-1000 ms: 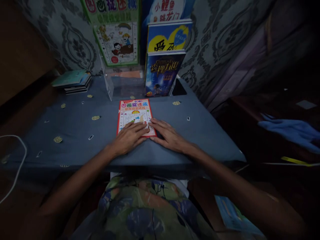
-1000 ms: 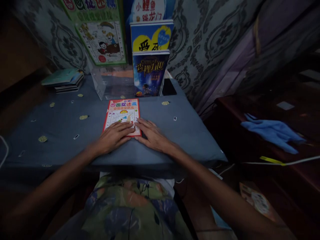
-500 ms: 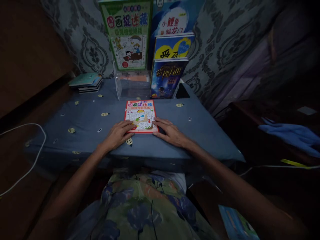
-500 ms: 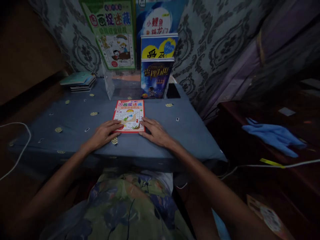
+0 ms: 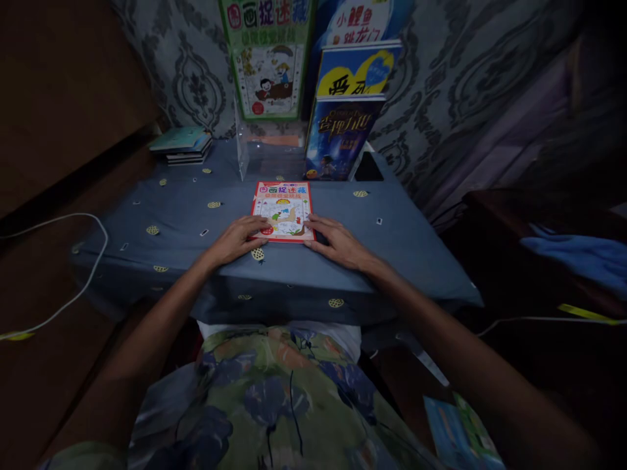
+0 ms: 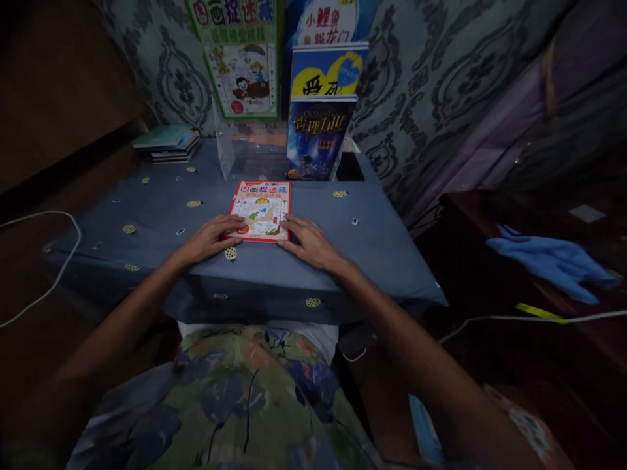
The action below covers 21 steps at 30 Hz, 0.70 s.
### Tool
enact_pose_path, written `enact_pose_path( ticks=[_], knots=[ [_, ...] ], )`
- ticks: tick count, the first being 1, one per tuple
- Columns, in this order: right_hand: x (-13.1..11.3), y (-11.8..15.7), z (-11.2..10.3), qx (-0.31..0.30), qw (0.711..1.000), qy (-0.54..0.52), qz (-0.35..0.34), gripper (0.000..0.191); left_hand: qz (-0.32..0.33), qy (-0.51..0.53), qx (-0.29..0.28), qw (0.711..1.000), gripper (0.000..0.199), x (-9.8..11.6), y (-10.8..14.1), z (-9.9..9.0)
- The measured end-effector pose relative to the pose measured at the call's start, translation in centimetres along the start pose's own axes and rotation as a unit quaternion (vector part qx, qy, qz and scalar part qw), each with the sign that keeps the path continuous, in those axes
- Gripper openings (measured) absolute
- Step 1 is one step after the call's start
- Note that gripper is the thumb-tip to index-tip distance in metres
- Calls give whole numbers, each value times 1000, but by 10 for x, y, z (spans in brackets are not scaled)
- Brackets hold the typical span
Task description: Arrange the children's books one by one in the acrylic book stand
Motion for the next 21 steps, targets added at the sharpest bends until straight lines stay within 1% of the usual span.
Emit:
enact_pose_path(
  ticks=[9,12,14,18,21],
  knots=[
    [2,1,1,9,1000,9,1,58,10,-21,6,1000,42,1,-1,1],
    [0,2,-1,10,1000,4,1,55,7,-46,5,999,40,6,-1,1],
    [-1,2,-3,15,1000,4,4,53,3,-81,11,997,38,12,1,0],
    [-2,2,-3,23,1000,12,4,53,-9,-174,50,983,32,26,16,-3],
    [0,2,-1,26,999,18,3,52,-8,-192,80,978,30,30,32,-4]
  ],
)
Point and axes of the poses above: each hand's wrist, its own y-axis away from the middle knuckle, its own z-axis out of the palm, x = y × z, the point moved 6 cm from there along -y, towards the middle knuckle, and after that the axes turned 6 degrees about y, right-handed, at the moved point
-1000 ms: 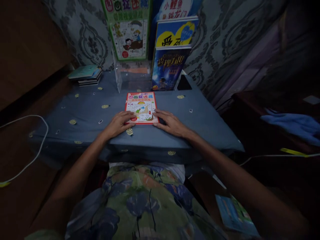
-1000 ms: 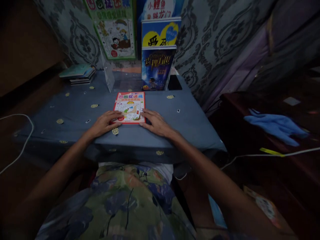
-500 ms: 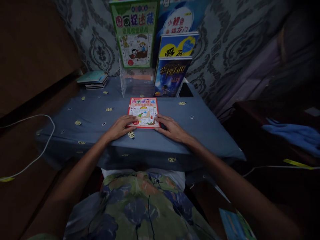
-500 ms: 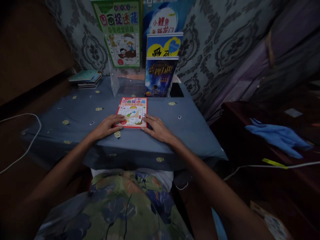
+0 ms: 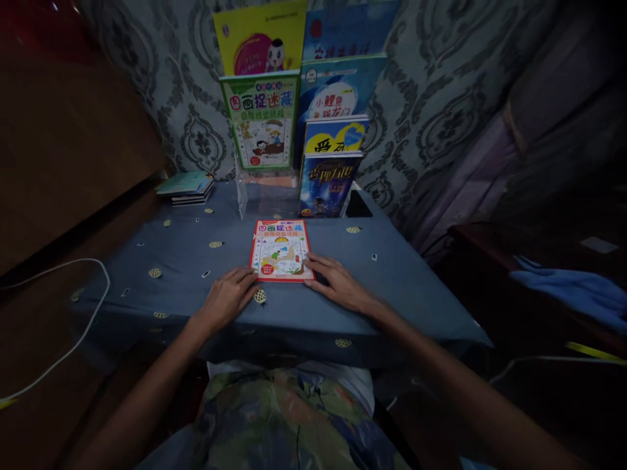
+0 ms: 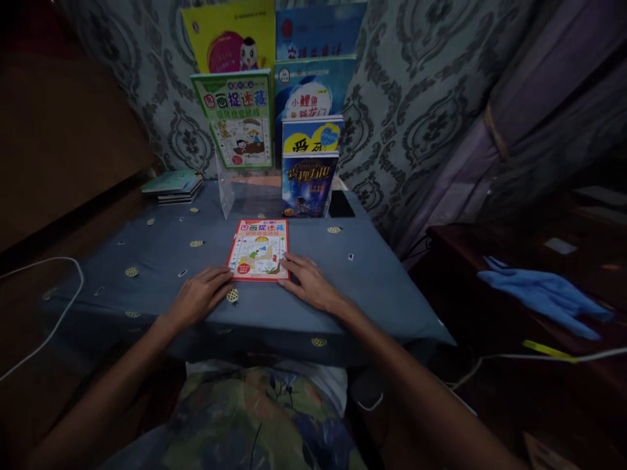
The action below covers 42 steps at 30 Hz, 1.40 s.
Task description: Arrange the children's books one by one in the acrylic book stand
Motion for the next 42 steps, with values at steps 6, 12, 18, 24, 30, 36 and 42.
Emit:
enact_pose_path(
  ticks=[6,12,18,24,30,36,42],
  knots=[
    [1,0,-2,-10,1000,8,1,53,13,-8,40,999,29,7,10,3],
    [-36,5,-2,28,997,60,-44,47,46,18,3,999,33,27,1,13],
    [-60,13,15,-8,996,51,-71,55,37,26,-1,999,34,34,-4,16],
    [-60,11,11,-31,997,42,-58,55,36,22,-43,998,35,36,-9,17],
    [-60,11,10,-25,998,35,-50,53,26,50,-46,997,36,32,-9,16],
    [-58,11,10,-18,997,30,-66,51,32,53,-39,997,36,32,-9,16],
    [-57,11,11,-12,997,33,-66,50,32,47,-26,998,35,34,-7,15]
  ],
)
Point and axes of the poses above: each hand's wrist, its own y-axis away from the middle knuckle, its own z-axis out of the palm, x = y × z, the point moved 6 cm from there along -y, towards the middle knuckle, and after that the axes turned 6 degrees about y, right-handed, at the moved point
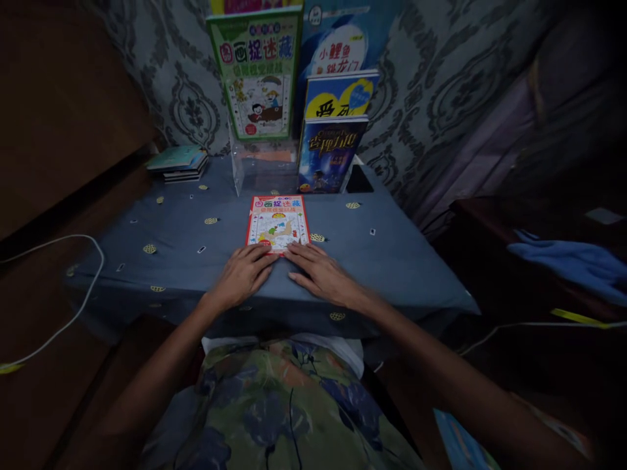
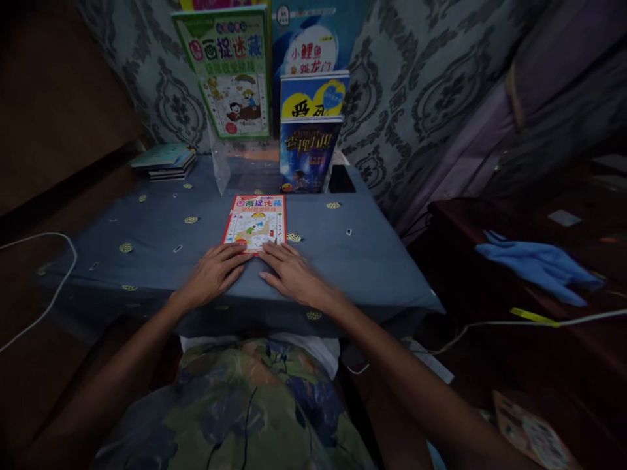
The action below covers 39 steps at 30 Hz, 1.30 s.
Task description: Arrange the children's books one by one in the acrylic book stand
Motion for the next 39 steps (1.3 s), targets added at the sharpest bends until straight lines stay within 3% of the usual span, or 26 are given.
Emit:
enact_pose_path(
  ticks=[27,33,39],
  knots=[
    [2,0,-1,-6,1000,-7,8,47,-8,15,6,1000,35,-3,1,0],
    [7,-20,-10,-22,998,-46,21,40,-29,74,-17,997,35,-27,-18,-4],
    [24,-50,2,-42,997,-49,32,49,-51,93,-57,993,45,-64,-42,7]
  ],
)
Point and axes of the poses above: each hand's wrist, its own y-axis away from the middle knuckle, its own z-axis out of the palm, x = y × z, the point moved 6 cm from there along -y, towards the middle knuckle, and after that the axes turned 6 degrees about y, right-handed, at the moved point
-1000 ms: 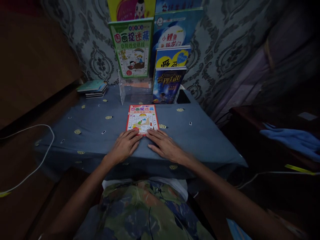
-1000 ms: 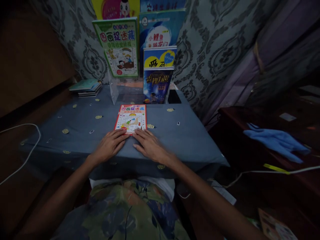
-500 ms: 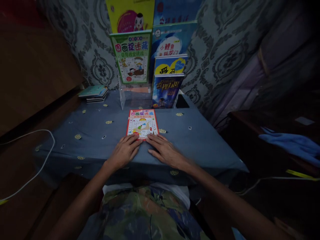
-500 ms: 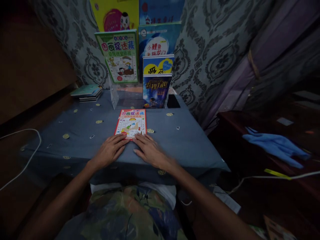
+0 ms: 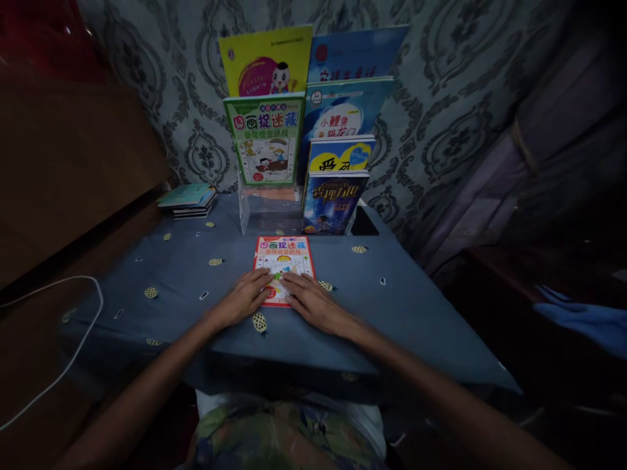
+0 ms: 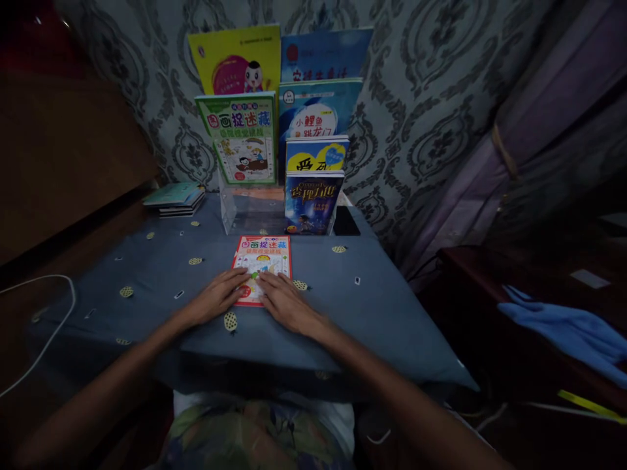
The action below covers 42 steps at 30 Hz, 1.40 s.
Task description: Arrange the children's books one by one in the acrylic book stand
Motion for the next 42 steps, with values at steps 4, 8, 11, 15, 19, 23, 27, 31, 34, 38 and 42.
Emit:
enact_pose_path(
  ticks=[4,8,11,15,19,23,27,31,34,38,42],
  knots=[
    [24,-26,5,-11,1000,7,14,51,-20,-12,-25,999,51,-24,-19,3],
    [53,-56,3,-14,997,35,65,50,-43,-41,-30,998,54,-45,-47,3],
    [73,-73,1,-10,993,53,103,49,-67,-60,-28,996,54,-61,-69,1],
    [95,-79,-1,-1,988,64,141,53,-87,-70,-15,994,54,-78,-88,1],
    [110,-70,-6,16,980,73,182,54,-103,-74,-2,992,56,-89,-93,3],
    [112,-63,-11,22,977,77,195,53,-115,-79,14,990,57,-91,-90,5],
    [110,-62,-12,23,977,85,194,53,-118,-90,25,989,55,-87,-88,5],
    [110,-64,-10,20,976,94,196,53,-114,-105,25,988,52,-83,-89,0],
    [109,-65,-11,18,976,100,195,53,-105,-119,24,987,48,-77,-93,-8],
    [106,-65,-14,14,975,107,192,52,-85,-128,17,988,39,-65,-105,-11],
    [106,-64,-14,9,974,114,195,52,-35,-108,-17,993,42,-47,-122,4]
  ],
)
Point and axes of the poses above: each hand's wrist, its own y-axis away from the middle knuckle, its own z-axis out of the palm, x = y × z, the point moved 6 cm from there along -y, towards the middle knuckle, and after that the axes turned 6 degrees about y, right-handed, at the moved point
